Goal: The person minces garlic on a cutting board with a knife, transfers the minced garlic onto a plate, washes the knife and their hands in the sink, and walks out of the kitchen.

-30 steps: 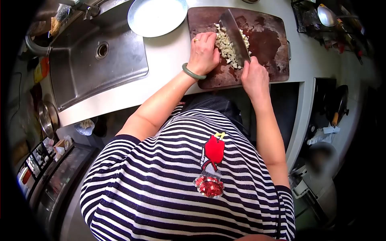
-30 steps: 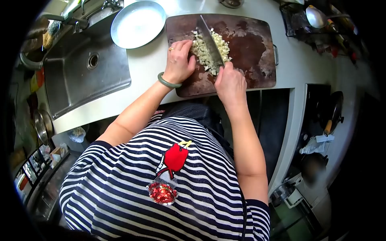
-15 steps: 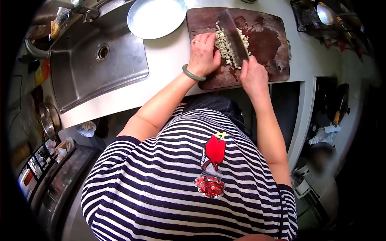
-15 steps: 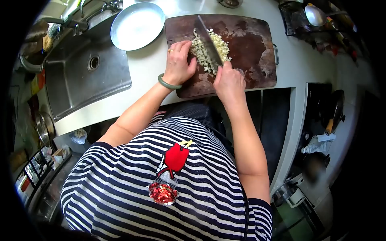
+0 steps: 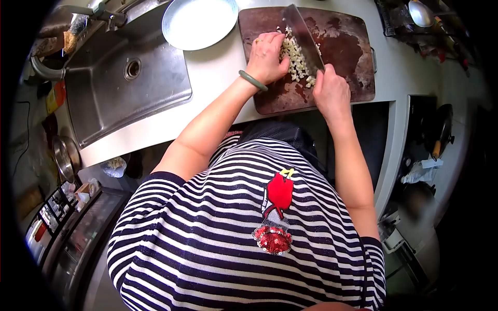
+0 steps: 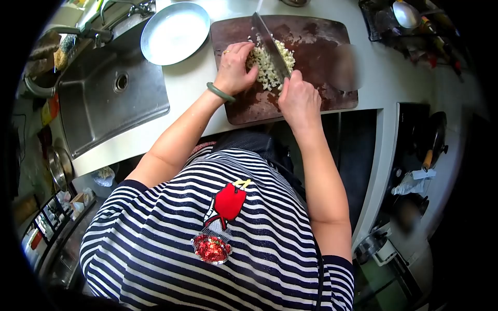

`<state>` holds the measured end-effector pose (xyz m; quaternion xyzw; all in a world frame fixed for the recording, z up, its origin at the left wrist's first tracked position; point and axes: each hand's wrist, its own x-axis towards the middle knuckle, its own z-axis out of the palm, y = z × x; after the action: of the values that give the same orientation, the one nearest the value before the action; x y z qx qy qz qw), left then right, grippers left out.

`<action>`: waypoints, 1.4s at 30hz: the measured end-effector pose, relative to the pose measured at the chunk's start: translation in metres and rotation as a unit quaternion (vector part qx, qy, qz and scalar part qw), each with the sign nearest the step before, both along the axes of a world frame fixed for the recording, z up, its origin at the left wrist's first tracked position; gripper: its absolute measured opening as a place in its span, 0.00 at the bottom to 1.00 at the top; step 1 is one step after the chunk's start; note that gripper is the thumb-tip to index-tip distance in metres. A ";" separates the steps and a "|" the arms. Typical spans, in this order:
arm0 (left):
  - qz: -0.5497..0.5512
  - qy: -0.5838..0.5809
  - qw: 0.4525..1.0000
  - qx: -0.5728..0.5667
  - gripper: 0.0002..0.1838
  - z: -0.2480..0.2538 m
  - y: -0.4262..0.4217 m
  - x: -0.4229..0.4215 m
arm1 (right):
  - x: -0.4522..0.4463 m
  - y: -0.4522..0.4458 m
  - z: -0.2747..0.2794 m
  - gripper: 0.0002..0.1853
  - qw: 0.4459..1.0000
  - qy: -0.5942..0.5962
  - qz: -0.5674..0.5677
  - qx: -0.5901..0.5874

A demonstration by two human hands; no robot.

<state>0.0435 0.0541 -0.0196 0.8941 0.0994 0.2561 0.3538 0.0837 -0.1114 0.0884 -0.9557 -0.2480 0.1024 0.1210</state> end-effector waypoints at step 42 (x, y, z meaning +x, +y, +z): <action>-0.289 -0.015 0.910 0.297 0.07 0.005 -0.062 -0.006 | 0.036 -0.020 -0.008 0.11 0.999 -0.036 0.023 -0.004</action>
<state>0.0376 -0.0082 -0.0141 0.9436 -0.2489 0.1741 0.1321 0.1199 -0.1317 0.0807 -0.9532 -0.2740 0.0718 0.1057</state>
